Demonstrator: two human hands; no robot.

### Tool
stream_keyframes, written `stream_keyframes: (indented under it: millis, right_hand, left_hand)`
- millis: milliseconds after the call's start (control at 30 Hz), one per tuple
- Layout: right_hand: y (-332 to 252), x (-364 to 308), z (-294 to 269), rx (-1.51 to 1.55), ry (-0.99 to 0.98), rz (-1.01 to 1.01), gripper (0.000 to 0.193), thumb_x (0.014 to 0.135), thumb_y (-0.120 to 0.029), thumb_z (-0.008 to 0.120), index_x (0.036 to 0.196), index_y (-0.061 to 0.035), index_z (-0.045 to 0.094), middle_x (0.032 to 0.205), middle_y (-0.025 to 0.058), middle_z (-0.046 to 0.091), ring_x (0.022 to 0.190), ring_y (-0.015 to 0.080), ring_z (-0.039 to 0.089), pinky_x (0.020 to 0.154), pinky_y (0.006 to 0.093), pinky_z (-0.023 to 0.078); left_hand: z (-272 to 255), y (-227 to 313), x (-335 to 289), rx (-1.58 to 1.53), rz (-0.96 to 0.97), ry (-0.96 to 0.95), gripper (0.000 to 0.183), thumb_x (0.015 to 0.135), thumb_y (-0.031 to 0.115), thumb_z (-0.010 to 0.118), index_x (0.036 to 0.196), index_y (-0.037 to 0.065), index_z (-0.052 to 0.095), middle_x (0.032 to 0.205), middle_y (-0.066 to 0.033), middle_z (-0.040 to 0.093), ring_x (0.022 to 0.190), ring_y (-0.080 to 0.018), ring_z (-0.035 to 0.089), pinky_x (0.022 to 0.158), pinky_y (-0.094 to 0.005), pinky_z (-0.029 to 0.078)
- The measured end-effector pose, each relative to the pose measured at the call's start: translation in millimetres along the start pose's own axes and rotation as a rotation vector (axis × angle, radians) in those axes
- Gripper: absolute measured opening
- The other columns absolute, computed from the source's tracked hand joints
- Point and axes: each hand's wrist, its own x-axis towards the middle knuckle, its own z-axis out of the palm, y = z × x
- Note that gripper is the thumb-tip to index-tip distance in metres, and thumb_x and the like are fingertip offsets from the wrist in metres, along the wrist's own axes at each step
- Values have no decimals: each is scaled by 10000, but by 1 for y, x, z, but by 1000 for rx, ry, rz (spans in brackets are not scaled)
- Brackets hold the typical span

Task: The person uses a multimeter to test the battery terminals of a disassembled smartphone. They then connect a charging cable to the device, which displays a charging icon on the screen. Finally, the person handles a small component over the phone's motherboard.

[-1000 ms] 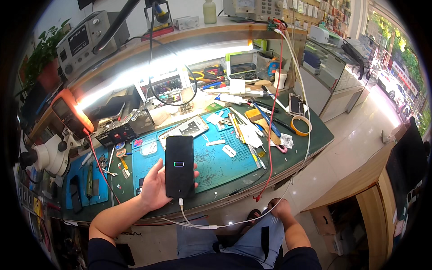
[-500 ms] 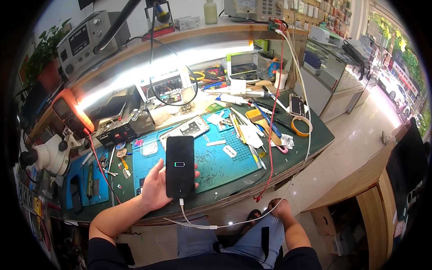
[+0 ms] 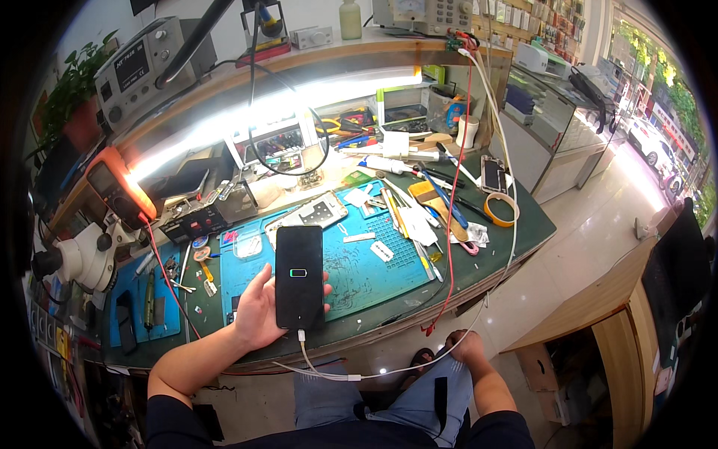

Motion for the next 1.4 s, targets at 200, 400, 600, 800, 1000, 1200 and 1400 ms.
stream_keyframes:
  millis: [200,400,600,800,1000,1200,1400]
  right_hand:
    - [0,0,0,9,4,10,321,855,-352,536,923,-153,778,1002,118,739,974,328,691,886,445,551]
    - [5,1,7,9,40,-19,307,840,-345,562,910,-133,774,983,101,745,958,316,692,875,438,553]
    - [8,5,10,30,35,-73,307,833,-327,566,927,-122,774,1018,98,746,980,311,689,894,425,549]
    - [6,3,9,8,47,-62,282,844,-329,560,880,-150,775,980,81,749,977,300,687,876,425,556]
    - [3,2,0,38,5,-36,326,838,-325,548,959,-120,770,1044,105,741,1002,318,686,909,429,544]
    - [0,-1,-4,43,-12,-15,328,837,-326,551,971,-119,767,1046,114,737,998,327,685,908,438,544]
    - [1,1,-2,32,-1,-17,315,834,-325,553,938,-121,769,1012,112,741,987,324,686,903,438,546]
  left_hand:
    - [0,0,0,1,-4,0,678,1084,498,163,1524,14,339,1486,-180,477,1310,-342,530,1130,-486,412]
    - [0,0,-1,0,-4,-7,682,1083,501,166,1524,9,338,1486,-182,478,1312,-345,529,1133,-484,409]
    - [-2,1,0,-17,-14,-6,688,1079,509,186,1526,8,337,1498,-181,463,1313,-340,524,1135,-488,404]
    - [-6,0,0,-21,-21,-51,707,1074,527,221,1535,0,320,1514,-185,436,1369,-337,471,1151,-513,387]
    - [-4,2,0,-22,-27,-30,687,1078,508,201,1527,6,336,1486,-188,465,1328,-335,507,1136,-498,401]
    - [2,1,1,-34,-14,-1,670,1082,489,160,1517,17,354,1442,-196,512,1248,-335,573,1109,-463,427]
    - [1,1,-1,-20,-10,-7,677,1081,495,163,1519,14,350,1448,-196,510,1256,-343,570,1112,-465,425]
